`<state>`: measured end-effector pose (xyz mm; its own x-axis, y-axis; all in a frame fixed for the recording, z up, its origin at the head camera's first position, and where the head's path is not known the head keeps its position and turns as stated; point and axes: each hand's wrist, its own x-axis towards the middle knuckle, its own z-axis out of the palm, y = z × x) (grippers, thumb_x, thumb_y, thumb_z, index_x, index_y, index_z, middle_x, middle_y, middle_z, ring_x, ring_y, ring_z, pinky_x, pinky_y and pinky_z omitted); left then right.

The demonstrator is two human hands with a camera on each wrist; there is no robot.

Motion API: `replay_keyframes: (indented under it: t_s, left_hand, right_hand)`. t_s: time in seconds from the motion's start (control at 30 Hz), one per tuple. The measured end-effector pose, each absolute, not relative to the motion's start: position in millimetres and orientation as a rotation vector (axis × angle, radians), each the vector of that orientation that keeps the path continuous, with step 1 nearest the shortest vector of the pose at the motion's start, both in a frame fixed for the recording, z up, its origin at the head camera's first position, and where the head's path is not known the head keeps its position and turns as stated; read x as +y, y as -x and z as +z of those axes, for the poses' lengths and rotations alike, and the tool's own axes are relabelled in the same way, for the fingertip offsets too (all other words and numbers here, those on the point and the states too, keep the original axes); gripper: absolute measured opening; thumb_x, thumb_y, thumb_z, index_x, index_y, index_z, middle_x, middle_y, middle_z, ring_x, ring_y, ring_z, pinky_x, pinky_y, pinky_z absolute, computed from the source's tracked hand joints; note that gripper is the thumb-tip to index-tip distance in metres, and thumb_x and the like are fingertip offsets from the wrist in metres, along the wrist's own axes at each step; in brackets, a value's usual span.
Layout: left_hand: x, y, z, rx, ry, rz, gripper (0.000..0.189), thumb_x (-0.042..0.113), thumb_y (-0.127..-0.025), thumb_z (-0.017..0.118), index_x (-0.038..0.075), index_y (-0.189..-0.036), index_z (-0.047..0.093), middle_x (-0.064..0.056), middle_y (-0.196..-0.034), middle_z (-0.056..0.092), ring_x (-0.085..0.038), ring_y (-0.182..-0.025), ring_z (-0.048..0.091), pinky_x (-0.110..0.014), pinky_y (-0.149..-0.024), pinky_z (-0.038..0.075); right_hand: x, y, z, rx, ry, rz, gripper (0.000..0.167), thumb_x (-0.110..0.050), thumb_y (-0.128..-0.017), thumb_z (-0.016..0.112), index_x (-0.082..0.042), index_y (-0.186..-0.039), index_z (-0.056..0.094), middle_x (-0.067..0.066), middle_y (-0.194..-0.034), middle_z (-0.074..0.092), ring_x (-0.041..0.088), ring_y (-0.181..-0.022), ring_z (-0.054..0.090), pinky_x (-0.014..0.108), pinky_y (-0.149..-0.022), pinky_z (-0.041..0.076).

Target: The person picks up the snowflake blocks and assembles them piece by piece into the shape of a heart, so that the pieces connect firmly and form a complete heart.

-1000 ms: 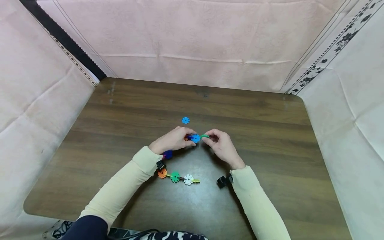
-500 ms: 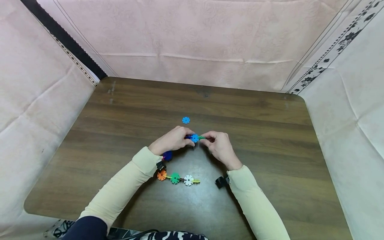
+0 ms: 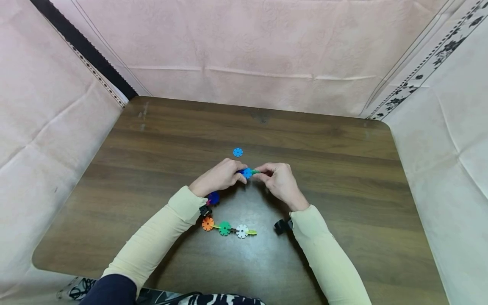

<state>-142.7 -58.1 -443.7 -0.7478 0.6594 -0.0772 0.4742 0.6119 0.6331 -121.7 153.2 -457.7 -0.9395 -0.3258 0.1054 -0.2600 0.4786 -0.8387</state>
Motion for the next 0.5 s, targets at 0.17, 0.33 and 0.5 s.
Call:
replay_keyframes:
  t_s: [0.17, 0.33, 0.5]
  left_hand:
    - [-59.0, 140.6, -443.5, 2.540, -0.913, 0.851, 0.007, 0.012, -0.095, 0.062, 0.008, -0.092, 0.068, -0.006, -0.083, 0.068, -0.010, -0.065, 0.058, -0.017, -0.059, 0.045]
    - [-59.4, 139.2, -445.2, 2.537, -0.913, 0.852, 0.009, 0.011, -0.095, 0.062, 0.006, -0.093, 0.069, -0.004, -0.085, 0.069, -0.011, -0.071, 0.064, -0.016, -0.063, 0.050]
    - [-60.9, 138.2, -444.9, 2.540, -0.898, 0.886, 0.007, 0.013, -0.094, 0.064, 0.007, -0.091, 0.067, -0.007, -0.081, 0.068, -0.008, -0.065, 0.059, -0.018, -0.062, 0.049]
  right_hand:
    - [152.1, 122.7, -453.7, 2.612, 0.540, -1.453, 0.008, -0.012, -0.087, 0.074, -0.016, -0.091, 0.078, -0.004, -0.084, 0.073, 0.029, -0.056, 0.061, 0.030, -0.049, 0.050]
    - [150.4, 124.4, -451.0, 2.618, 0.555, -1.389, 0.007, -0.012, -0.087, 0.073, -0.015, -0.091, 0.078, -0.003, -0.082, 0.072, 0.026, -0.056, 0.061, 0.030, -0.049, 0.051]
    - [148.1, 126.1, -450.7, 2.628, 0.560, -1.381, 0.006, -0.012, -0.088, 0.073, -0.015, -0.091, 0.078, 0.000, -0.082, 0.073, 0.021, -0.058, 0.060, 0.030, -0.050, 0.051]
